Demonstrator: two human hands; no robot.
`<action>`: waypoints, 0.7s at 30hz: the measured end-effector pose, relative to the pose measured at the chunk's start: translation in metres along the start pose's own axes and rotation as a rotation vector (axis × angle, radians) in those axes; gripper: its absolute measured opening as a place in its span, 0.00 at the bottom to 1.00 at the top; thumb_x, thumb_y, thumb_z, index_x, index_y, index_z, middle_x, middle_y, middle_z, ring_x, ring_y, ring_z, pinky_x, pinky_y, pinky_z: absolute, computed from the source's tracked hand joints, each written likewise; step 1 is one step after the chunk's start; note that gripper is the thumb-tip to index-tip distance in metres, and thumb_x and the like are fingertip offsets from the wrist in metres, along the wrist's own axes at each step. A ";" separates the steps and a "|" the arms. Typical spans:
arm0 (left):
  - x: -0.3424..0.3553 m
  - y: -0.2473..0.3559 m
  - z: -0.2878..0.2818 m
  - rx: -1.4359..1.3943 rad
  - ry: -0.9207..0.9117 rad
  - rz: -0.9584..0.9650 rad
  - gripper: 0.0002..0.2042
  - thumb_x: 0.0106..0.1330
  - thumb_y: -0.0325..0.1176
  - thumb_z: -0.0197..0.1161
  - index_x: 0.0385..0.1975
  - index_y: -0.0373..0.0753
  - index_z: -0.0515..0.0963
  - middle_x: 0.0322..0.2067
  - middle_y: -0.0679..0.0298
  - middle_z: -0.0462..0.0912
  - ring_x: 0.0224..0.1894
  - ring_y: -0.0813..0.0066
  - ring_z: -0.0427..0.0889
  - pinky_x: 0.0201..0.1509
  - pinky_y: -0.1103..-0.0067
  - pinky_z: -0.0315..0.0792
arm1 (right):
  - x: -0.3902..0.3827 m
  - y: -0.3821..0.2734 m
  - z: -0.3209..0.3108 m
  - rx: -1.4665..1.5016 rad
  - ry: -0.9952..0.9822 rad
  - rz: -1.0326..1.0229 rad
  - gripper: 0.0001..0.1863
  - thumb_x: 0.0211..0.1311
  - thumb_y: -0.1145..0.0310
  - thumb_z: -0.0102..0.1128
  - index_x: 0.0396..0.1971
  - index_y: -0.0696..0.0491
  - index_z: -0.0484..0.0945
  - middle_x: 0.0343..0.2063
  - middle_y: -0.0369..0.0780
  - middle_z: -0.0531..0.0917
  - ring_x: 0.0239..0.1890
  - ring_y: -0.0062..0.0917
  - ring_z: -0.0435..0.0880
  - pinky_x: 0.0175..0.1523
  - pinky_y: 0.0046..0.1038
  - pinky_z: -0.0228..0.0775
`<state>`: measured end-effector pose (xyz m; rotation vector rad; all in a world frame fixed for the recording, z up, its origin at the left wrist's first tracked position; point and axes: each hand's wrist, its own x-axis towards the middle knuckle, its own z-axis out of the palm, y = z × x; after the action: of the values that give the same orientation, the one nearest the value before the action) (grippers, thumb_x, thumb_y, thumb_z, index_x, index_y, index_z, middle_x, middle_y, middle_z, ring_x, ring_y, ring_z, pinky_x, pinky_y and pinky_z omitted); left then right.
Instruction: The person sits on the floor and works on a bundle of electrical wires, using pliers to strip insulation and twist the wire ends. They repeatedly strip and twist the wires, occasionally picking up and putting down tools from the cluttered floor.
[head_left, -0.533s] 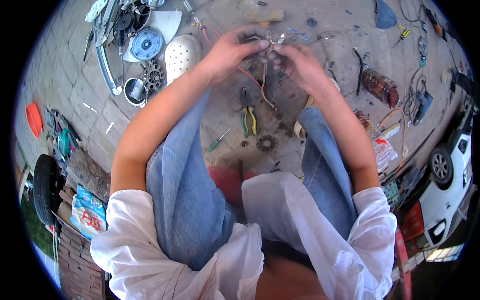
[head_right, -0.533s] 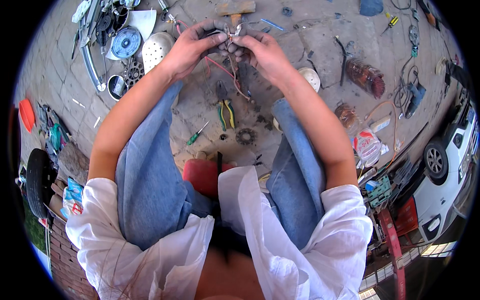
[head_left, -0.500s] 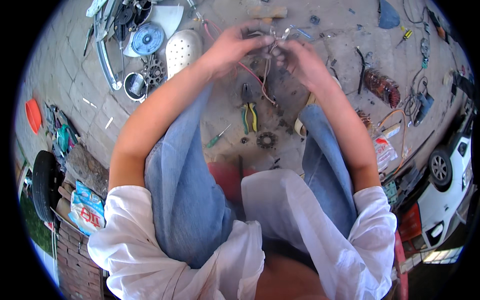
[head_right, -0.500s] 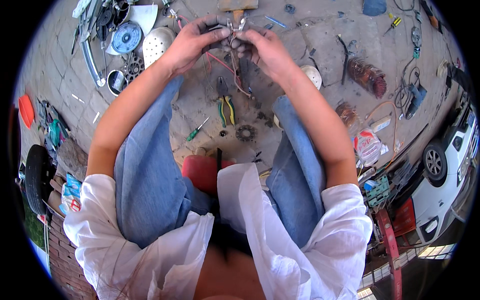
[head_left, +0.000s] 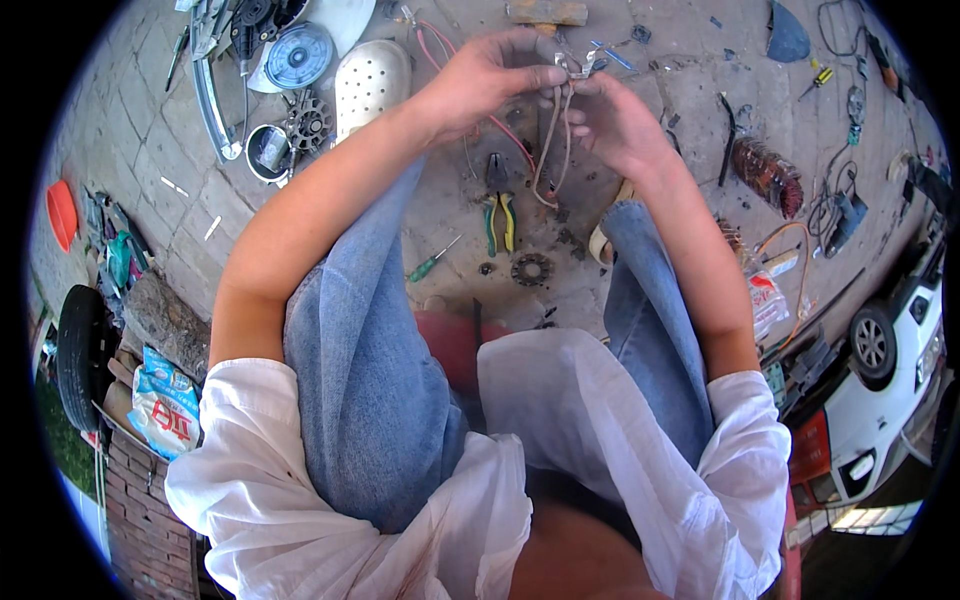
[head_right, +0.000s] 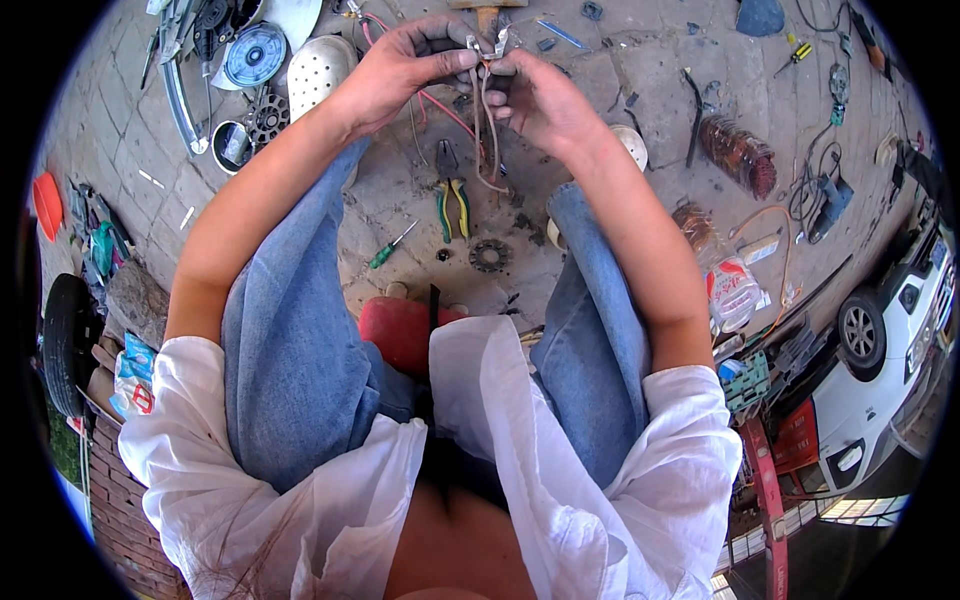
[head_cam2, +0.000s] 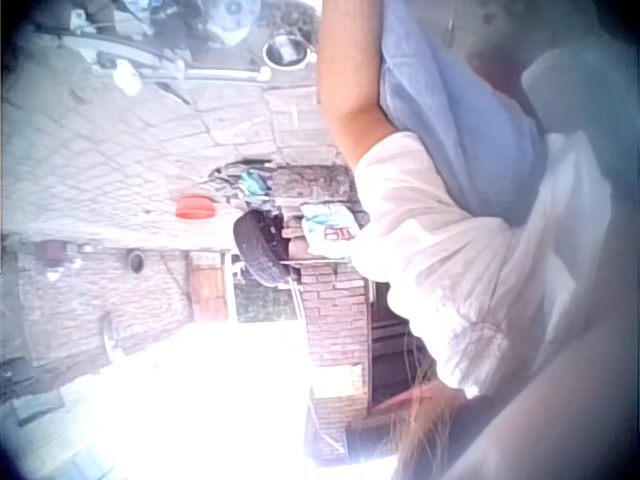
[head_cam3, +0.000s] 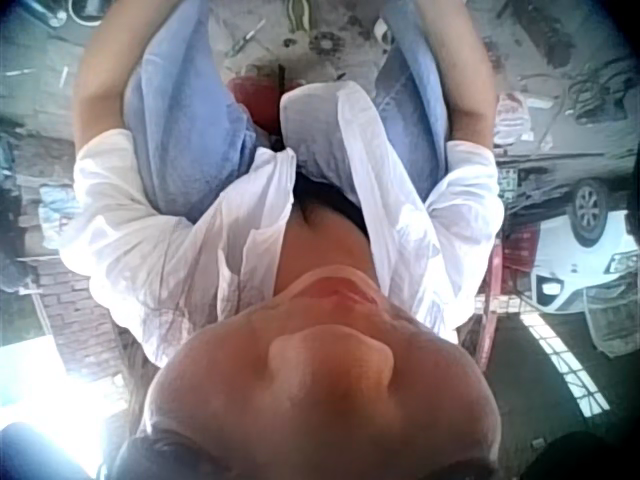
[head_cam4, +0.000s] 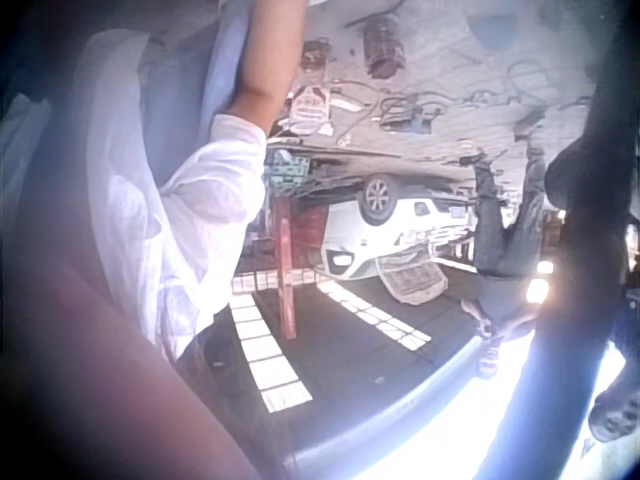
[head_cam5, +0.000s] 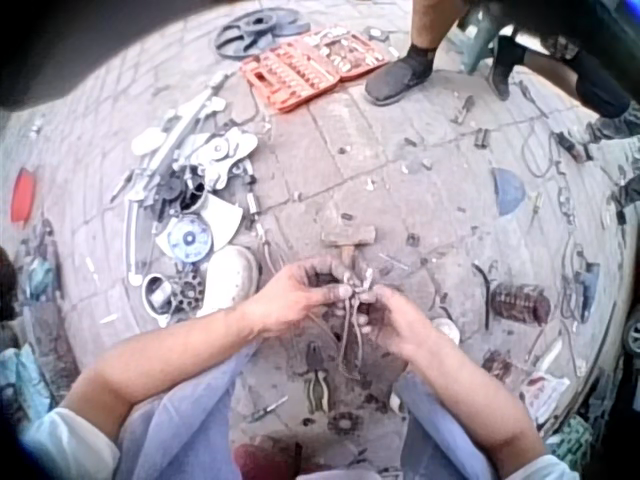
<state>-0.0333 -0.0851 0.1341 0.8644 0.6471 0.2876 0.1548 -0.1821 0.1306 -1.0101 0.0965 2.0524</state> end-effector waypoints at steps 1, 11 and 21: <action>-0.001 0.001 0.000 0.003 0.005 -0.007 0.11 0.65 0.33 0.64 0.43 0.36 0.79 0.40 0.66 0.82 0.43 0.78 0.80 0.50 0.79 0.75 | -0.003 -0.003 0.005 -0.019 0.000 0.012 0.08 0.66 0.66 0.51 0.39 0.53 0.76 0.38 0.37 0.81 0.35 0.21 0.77 0.40 0.24 0.68; -0.001 0.005 -0.001 0.072 0.068 -0.076 0.13 0.64 0.32 0.65 0.46 0.33 0.78 0.39 0.64 0.83 0.40 0.79 0.81 0.48 0.81 0.76 | -0.013 0.008 0.014 -0.203 0.155 -0.177 0.14 0.65 0.69 0.57 0.49 0.56 0.77 0.42 0.37 0.82 0.48 0.22 0.78 0.58 0.28 0.67; 0.003 -0.002 -0.007 0.169 0.066 -0.029 0.15 0.66 0.32 0.62 0.49 0.33 0.75 0.39 0.63 0.83 0.38 0.79 0.80 0.44 0.80 0.75 | -0.006 0.026 0.025 -0.540 0.242 -0.388 0.14 0.63 0.68 0.62 0.46 0.58 0.77 0.41 0.36 0.82 0.47 0.18 0.78 0.57 0.23 0.66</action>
<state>-0.0354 -0.0805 0.1278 1.0100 0.7527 0.2385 0.1230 -0.1935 0.1447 -1.4706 -0.5164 1.6199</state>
